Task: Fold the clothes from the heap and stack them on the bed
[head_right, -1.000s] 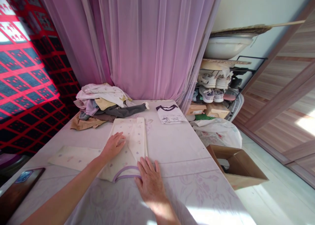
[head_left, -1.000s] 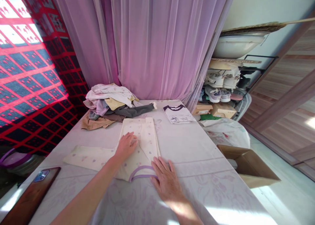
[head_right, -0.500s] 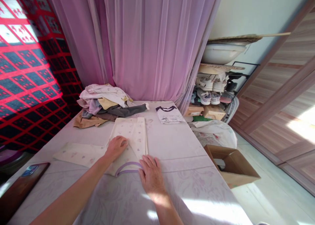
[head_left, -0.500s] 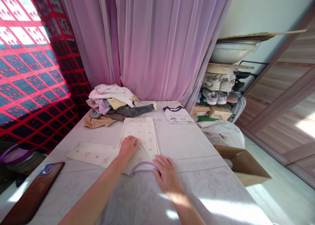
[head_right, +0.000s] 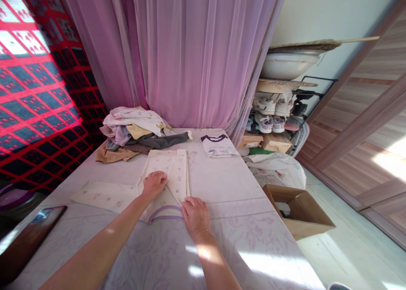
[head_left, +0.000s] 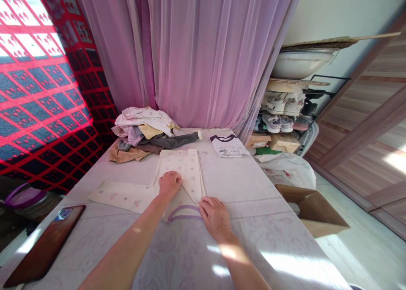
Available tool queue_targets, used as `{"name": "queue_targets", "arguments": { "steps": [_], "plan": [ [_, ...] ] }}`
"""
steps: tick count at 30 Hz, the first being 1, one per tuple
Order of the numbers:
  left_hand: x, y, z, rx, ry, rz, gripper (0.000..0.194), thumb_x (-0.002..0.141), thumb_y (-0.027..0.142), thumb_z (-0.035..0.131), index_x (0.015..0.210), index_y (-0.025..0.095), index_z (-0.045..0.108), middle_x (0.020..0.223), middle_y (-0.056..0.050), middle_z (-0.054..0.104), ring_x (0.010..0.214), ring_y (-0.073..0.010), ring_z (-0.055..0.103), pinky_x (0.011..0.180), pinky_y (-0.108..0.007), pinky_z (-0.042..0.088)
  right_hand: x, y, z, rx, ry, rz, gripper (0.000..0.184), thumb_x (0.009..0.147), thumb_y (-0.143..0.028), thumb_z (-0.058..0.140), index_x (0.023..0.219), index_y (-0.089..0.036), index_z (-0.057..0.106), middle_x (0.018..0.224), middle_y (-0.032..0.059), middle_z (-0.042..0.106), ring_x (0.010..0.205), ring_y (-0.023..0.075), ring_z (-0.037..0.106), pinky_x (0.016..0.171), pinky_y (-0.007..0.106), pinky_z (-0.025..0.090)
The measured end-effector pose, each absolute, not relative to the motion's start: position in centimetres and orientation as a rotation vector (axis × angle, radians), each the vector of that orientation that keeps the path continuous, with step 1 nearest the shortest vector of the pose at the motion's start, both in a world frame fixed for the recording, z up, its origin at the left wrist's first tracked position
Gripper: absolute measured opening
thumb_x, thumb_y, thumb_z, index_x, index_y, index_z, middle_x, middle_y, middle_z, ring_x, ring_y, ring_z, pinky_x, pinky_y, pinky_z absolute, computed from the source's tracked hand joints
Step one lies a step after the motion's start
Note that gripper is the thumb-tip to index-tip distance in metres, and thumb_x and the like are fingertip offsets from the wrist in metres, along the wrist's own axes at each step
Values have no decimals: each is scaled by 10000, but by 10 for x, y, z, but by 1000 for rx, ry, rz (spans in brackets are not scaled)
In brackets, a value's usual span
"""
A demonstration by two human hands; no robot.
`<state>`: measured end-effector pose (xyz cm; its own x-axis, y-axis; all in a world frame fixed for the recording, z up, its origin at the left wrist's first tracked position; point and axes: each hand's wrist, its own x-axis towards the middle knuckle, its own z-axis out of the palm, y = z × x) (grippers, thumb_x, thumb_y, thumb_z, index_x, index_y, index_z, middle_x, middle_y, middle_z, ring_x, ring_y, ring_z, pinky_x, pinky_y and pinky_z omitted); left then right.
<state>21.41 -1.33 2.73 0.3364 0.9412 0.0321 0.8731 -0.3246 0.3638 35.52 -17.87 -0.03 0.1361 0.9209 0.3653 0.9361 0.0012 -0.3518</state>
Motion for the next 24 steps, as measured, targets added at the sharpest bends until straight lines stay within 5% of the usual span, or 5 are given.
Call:
{"name": "queue_targets", "arguments": {
  "steps": [5,10,13,17,24],
  "plan": [
    [210,-26,25,2432,1575,416,308,869,288,507,1156,236,604,1368,-77,546,1289,-252,432,1026,-424,345,355,-183,-4,-1859,-1800,-90,195,892,-223,533,921,-289,714,1029,19,696,951,166,595,837,300,403],
    [206,-50,10,2756,917,147,491,958,375,356,1439,282,370,1529,-23,372,1430,-215,260,1152,-461,207,353,-186,0,-1821,-1806,-106,202,879,-212,526,948,-277,705,1040,25,692,973,176,585,862,316,396],
    [203,-57,7,2763,870,31,529,971,438,304,1477,286,300,1551,-23,324,1446,-227,223,1160,-515,168,352,-190,1,-1782,-1807,-132,205,877,-209,527,963,-270,703,1050,29,702,999,185,579,881,327,394],
    [212,-52,16,2776,937,118,472,995,406,216,1403,307,431,1490,-2,434,1408,-206,317,1171,-520,133,351,-199,-1,-1734,-1821,-140,222,886,-216,525,1023,-267,692,1078,19,711,1042,188,571,927,338,386],
    [239,-49,7,2811,924,134,547,960,488,318,1447,247,380,1554,-51,319,1441,-251,232,1165,-464,197,348,-209,-9,-1850,-1910,-46,335,899,-288,514,1209,-251,634,1252,53,647,1201,235,519,1029,420,352]
  ]
}}
